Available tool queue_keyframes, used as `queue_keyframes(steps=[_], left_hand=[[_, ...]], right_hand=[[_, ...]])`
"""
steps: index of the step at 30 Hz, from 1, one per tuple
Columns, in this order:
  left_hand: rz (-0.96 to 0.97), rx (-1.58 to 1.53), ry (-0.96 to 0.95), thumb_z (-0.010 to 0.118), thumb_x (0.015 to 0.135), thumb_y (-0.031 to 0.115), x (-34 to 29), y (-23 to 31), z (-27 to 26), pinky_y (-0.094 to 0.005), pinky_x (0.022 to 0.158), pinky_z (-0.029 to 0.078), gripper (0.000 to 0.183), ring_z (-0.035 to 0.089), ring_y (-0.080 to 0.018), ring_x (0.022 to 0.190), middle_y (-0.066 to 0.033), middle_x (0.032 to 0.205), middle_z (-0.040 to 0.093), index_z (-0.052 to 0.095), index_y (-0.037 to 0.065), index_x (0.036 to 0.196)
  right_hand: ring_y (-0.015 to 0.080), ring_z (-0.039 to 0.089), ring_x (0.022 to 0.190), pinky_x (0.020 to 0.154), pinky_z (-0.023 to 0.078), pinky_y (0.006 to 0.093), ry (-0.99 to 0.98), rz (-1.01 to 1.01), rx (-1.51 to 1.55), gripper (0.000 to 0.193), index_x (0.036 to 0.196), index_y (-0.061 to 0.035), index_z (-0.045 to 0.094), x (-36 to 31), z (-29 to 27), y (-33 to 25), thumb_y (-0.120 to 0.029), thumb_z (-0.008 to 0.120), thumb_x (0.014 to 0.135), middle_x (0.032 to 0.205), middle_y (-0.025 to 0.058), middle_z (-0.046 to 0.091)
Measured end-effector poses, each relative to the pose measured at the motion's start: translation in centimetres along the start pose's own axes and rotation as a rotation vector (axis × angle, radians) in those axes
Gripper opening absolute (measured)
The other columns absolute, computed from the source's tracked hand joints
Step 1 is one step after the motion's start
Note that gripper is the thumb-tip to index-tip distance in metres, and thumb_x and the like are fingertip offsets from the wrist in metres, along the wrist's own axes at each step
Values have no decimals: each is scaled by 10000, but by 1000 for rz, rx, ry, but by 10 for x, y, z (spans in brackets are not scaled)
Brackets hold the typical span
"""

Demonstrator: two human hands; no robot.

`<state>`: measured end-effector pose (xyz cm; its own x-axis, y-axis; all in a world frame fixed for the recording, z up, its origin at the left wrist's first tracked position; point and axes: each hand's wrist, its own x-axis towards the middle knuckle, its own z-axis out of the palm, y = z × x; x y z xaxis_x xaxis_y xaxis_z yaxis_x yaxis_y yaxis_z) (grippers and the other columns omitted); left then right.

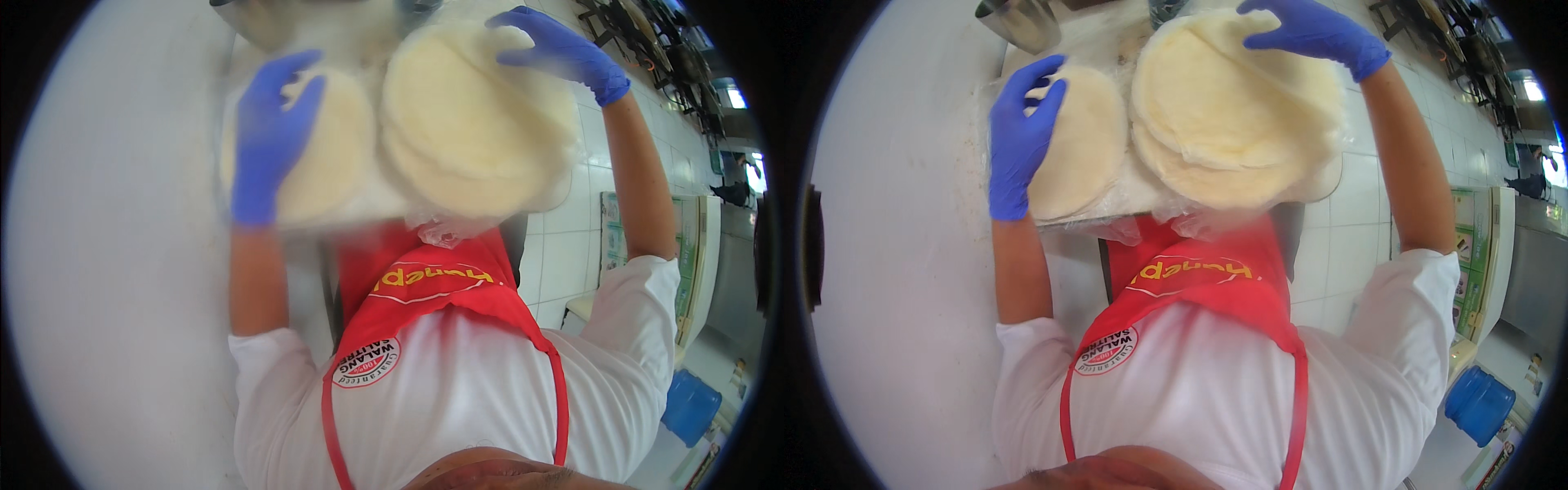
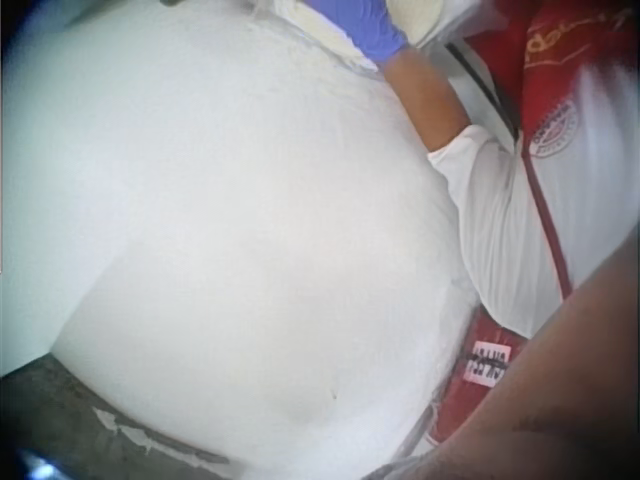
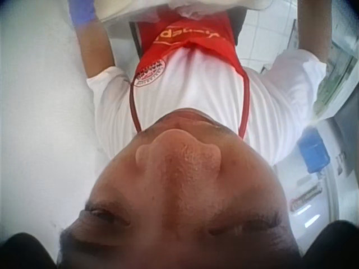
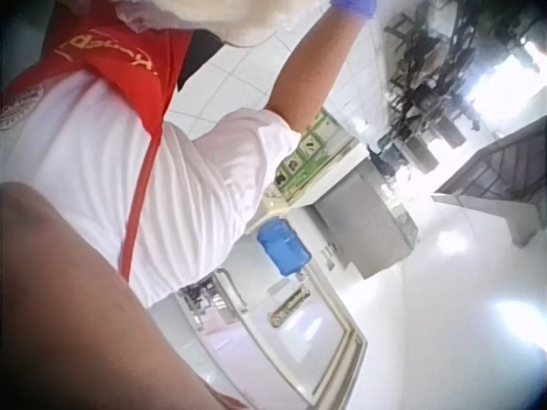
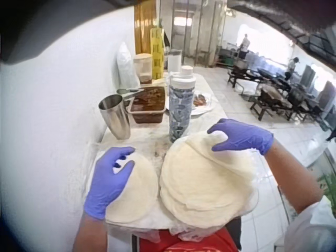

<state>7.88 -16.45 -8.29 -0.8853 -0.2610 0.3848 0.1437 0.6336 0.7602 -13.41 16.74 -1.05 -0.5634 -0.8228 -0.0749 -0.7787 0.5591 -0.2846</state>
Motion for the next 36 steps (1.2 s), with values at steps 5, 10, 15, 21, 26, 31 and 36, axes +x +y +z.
queue_keyframes(steps=[5, 10, 15, 21, 26, 31, 36], left_hand=[[243, -111, -197, 745, 908, 177, 52, 7, 97, -296, 818, 525, 386, 642, -125, 931, -49, 1083, 726, 702, 30, 1263], [239, -13, -223, 700, 896, 186, 79, 13, 156, -369, 811, 544, 243, 708, -295, 880, -193, 1015, 736, 730, -17, 1026], [229, -160, -261, 672, 922, 163, 80, 34, 158, -362, 806, 537, 183, 697, -277, 868, -178, 957, 725, 704, -5, 986], [400, -352, -252, 635, 962, 63, 69, 67, 150, -330, 807, 524, 86, 651, -185, 836, -87, 898, 677, 643, 8, 1027], [295, -505, -151, 671, 960, 22, 71, 93, 107, -259, 811, 516, 135, 611, -113, 867, -16, 951, 645, 633, 32, 1089], [169, -522, -185, 750, 889, 53, 36, 129, 32, -285, 873, 535, 452, 655, -140, 998, -58, 1117, 702, 604, -4, 1313], [-240, -308, -80, 762, 886, 145, -29, 63, -55, -301, 799, 521, 295, 642, -132, 880, -47, 992, 722, 714, -24, 1123]], right_hand=[[396, 589, 1210, 1071, 454, 459, 95, 56, -4, 589, 1312, -37, 656, 2, 39, 16, -441, 740, 892, 1269, 253, 637], [302, 562, 1252, 1087, 440, 405, 113, 186, 106, 500, 1339, -101, 652, -11, 58, -2, -298, 733, 887, 1286, 147, 616], [302, 571, 1244, 1072, 451, 397, 332, 31, 108, 501, 1316, -93, 651, -34, 67, 9, -290, 760, 868, 1294, 142, 614], [343, 487, 1357, 1133, 403, 428, 507, 1, 296, 562, 1302, -39, 629, -48, 54, -6, -334, 820, 864, 1425, 208, 522], [105, 638, 1007, 930, 514, 273, 434, -111, 822, 339, 1118, -12, 693, -33, 11, -30, -197, 839, 874, 1059, 31, 710], [51, 647, 814, 722, 550, 219, 499, -281, 756, 260, 1066, -24, 685, -31, -42, -114, -195, 806, 912, 923, -8, 686], [62, 651, 748, 647, 555, 210, 315, -434, 789, 272, 1073, 2, 690, 21, -29, -154, -186, 799, 909, 879, 7, 671]])
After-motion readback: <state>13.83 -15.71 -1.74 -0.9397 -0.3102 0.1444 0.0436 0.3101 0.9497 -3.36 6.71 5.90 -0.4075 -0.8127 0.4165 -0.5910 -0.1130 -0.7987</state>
